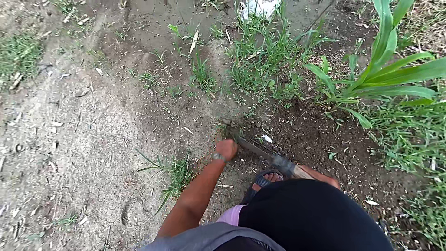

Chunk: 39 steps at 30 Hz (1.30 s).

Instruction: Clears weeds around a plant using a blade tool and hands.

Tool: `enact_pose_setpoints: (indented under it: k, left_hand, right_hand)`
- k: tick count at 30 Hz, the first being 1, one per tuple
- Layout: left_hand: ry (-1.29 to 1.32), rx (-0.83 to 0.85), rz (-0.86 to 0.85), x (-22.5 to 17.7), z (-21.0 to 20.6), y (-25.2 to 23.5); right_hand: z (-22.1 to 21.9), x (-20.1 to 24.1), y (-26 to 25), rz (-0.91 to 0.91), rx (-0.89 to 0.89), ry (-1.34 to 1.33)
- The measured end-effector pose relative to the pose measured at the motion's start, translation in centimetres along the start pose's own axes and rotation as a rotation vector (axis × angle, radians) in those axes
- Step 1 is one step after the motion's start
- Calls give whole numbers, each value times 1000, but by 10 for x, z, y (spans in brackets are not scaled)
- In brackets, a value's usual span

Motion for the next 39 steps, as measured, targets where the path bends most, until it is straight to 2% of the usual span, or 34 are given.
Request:
enact_pose_setpoints:
  k: [1,4,6,8,10,12,13,14,16,18,19,20,21,23,24,25,26,27,28,30,32,33,36,37,39]
  left_hand:
    - [2,11,-18,4,-7,9]
    - [160,-126,-13,19,0,26]
    - [243,-256,-33,30,15,26]
    - [269,-351,-68,34,36,20]
    - [260,-412,-69,28,55,9]
    - [203,-384,22,17,72,1]
    - [150,-305,99,15,81,-4]
    - [99,-211,162,13,84,-10]
    - [89,-93,180,10,77,-24]
    - [195,-98,101,13,66,-29]
    - [237,-115,67,16,60,-25]
    - [220,-121,49,17,52,-21]
    - [168,-93,35,16,42,-15]
    - [126,-29,-18,11,15,-3]
    - [169,-30,-28,9,6,2]
    - [258,-64,-26,8,2,6]
    - [366,-117,-14,9,1,8]
    - [458,-168,-3,9,4,6]
    - [506,-211,5,6,9,2]
    - [487,-232,30,-7,25,-6]
    - [401,-206,50,-26,42,-10]
    - [337,-177,65,-35,47,-14]
    - [202,-57,65,-43,49,-28]
    - [216,-38,43,-44,44,-31]
    - [260,-40,17,-47,36,-28]
  right_hand:
    - [18,29,9,-198,52,-62]
    - [42,64,39,-411,-89,-261]
    - [43,55,50,-548,-127,-427]
    - [23,48,35,-604,-102,-413]
    - [-22,25,3,-569,-53,-339]
    - [-50,39,-35,-705,8,-438]
    - [-54,49,-45,-745,2,-482]
    - [-55,55,-47,-758,-7,-505]
    - [-52,58,-42,-751,3,-463]
    - [-45,56,-36,-674,139,-336]
    - [-40,42,-26,-550,151,-283]
    - [-33,22,-9,-389,67,-238]
    - [-19,17,10,-323,-41,-250]
    - [27,59,43,-572,-142,-374]
    - [41,73,60,-628,-198,-422]
    - [52,91,70,-725,-218,-467]
    - [61,103,72,-930,-225,-530]
    - [65,101,76,-1064,-204,-599]
    - [58,58,102,-643,-141,-777]
    - [33,26,89,-834,-199,-631]
    - [-8,-21,59,-746,-188,-475]
    - [-22,-27,39,-694,-140,-424]
    - [-28,-1,14,-575,-139,-392]
    - [-19,20,15,-536,-134,-401]
    - [3,48,32,-460,-235,-400]
Point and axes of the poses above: each hand's wrist, its own y-axis away from the middle knuckle, its own z-axis out of the back of the hand, x = y × z, the point moved 3 cm from there along -y, towards the middle knuckle, and after that the axes turned 8 degrees about x, right-handed, at the moved point
